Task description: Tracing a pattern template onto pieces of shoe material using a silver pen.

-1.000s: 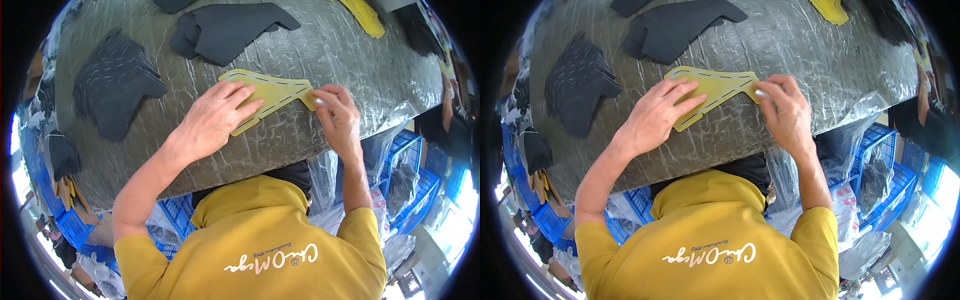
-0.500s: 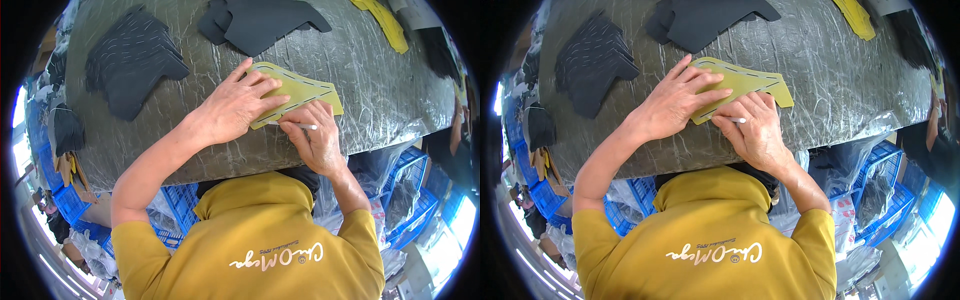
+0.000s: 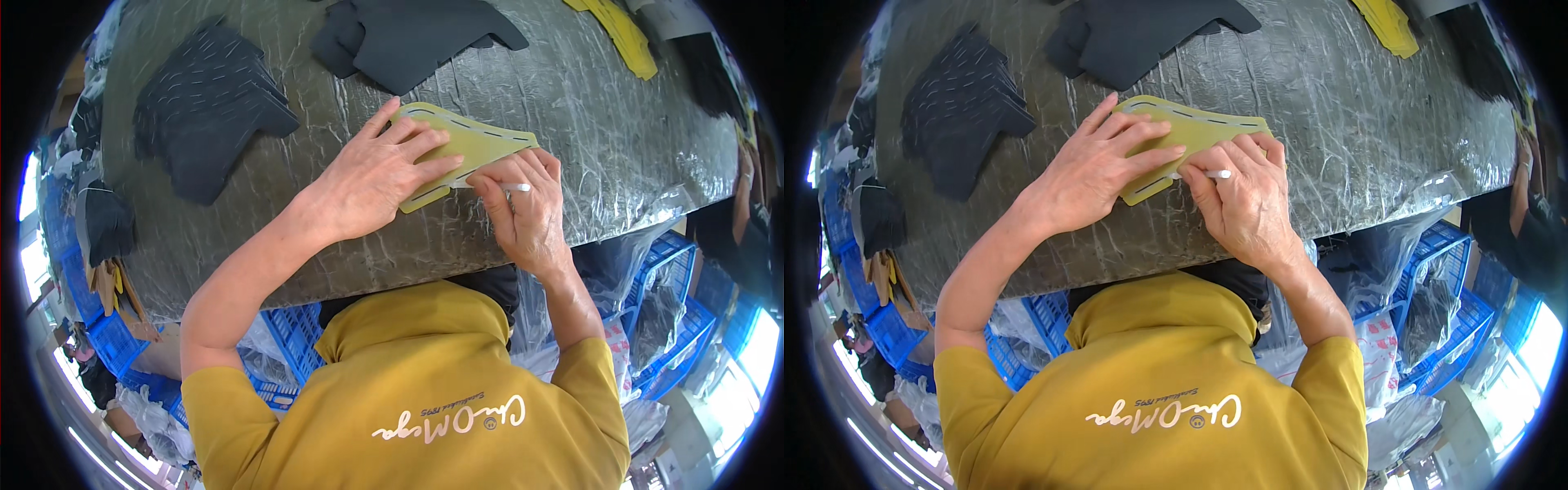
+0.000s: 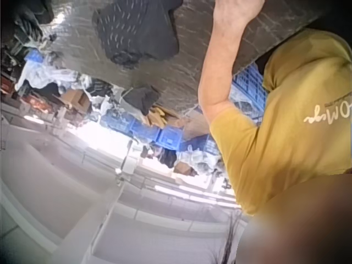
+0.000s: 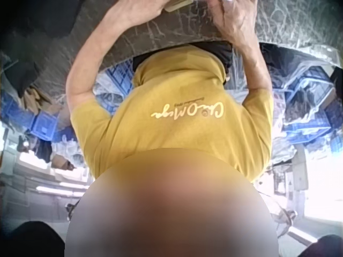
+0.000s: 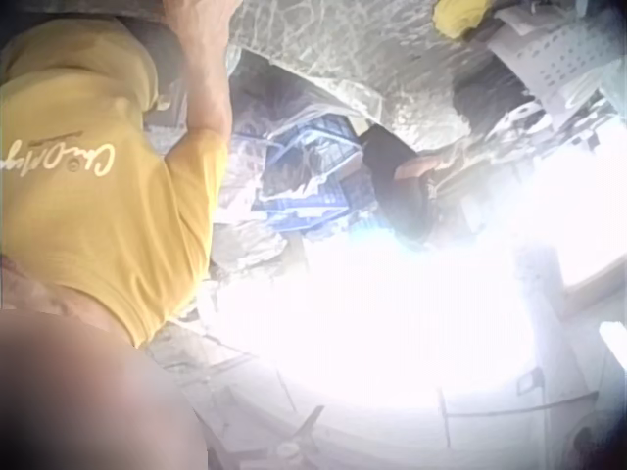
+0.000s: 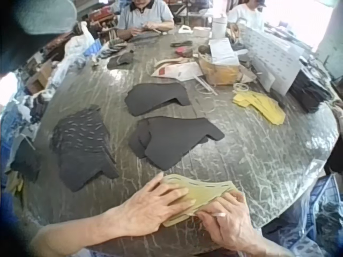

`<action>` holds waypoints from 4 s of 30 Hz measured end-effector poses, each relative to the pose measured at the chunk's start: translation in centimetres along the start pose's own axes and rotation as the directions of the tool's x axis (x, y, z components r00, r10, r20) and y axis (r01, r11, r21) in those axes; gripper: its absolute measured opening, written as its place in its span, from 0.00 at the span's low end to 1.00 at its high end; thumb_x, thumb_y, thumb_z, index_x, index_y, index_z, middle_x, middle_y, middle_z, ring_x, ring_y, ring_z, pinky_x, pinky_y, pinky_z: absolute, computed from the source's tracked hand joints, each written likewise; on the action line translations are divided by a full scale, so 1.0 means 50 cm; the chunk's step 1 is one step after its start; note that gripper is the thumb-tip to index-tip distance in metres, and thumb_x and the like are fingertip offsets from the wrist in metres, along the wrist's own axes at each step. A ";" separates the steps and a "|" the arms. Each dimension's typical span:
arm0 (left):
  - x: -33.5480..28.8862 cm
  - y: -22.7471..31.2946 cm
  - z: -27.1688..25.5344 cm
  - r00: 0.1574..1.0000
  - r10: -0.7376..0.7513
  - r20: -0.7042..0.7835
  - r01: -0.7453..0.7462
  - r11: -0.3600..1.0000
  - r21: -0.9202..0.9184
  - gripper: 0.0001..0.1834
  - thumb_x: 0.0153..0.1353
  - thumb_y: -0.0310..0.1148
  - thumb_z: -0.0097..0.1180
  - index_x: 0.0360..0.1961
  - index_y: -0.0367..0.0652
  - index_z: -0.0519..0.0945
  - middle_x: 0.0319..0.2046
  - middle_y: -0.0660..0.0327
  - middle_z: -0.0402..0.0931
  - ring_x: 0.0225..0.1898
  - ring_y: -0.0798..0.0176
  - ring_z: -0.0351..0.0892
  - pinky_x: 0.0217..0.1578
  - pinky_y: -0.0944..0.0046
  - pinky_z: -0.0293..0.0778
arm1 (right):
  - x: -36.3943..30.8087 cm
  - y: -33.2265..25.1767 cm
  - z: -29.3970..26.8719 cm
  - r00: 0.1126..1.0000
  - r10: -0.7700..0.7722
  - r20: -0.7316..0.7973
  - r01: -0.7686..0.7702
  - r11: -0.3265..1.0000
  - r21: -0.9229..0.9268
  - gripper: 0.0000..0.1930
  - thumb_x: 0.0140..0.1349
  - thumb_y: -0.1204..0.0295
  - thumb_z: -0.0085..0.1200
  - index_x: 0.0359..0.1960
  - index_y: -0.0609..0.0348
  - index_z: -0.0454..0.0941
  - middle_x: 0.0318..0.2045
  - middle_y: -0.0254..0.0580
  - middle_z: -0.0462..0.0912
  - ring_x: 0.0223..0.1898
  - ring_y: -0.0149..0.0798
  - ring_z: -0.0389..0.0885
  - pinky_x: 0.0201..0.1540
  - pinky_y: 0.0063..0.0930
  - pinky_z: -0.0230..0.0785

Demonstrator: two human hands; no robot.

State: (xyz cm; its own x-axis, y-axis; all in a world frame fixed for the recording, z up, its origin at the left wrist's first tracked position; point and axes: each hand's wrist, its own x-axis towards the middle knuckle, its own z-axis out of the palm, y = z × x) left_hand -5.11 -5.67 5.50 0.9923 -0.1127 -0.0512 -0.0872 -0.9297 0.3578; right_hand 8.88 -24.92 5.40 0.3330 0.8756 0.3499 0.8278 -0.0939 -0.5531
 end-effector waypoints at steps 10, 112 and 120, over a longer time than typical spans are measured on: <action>0.003 0.005 -0.007 1.000 -0.003 0.023 0.003 1.000 0.024 0.38 0.53 0.15 0.55 0.66 0.55 0.77 0.64 0.59 0.73 0.66 0.54 0.68 0.78 0.41 0.47 | -0.004 0.034 -0.036 0.990 0.134 -0.037 -0.135 0.990 -0.039 0.07 0.74 0.69 0.53 0.37 0.55 0.81 0.27 0.33 0.83 0.33 0.41 0.80 0.53 0.38 0.64; 0.004 0.106 0.070 0.975 -0.083 -0.205 0.148 0.935 0.322 0.24 0.57 0.29 0.58 0.56 0.33 0.77 0.62 0.36 0.70 0.65 0.35 0.71 0.64 0.50 0.73 | 0.139 0.061 0.038 0.993 -0.060 -0.097 0.057 0.998 -0.031 0.01 0.63 0.73 0.61 0.33 0.53 0.82 0.25 0.34 0.82 0.32 0.42 0.82 0.55 0.41 0.66; 0.004 0.108 0.064 0.975 -0.075 -0.210 0.141 0.937 0.319 0.25 0.56 0.27 0.59 0.57 0.32 0.77 0.62 0.37 0.70 0.64 0.35 0.72 0.59 0.51 0.78 | 0.104 0.067 0.015 0.993 -0.047 -0.105 0.044 0.998 -0.036 0.02 0.63 0.76 0.60 0.33 0.53 0.80 0.27 0.33 0.83 0.33 0.42 0.81 0.56 0.41 0.66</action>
State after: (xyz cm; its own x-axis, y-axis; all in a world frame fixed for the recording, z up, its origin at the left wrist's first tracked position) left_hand -5.66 -11.82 4.45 0.9924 0.0337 0.1185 0.0303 -0.9991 0.0306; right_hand 13.03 -20.34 4.77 0.3391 0.8245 0.4530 0.8572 -0.0725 -0.5098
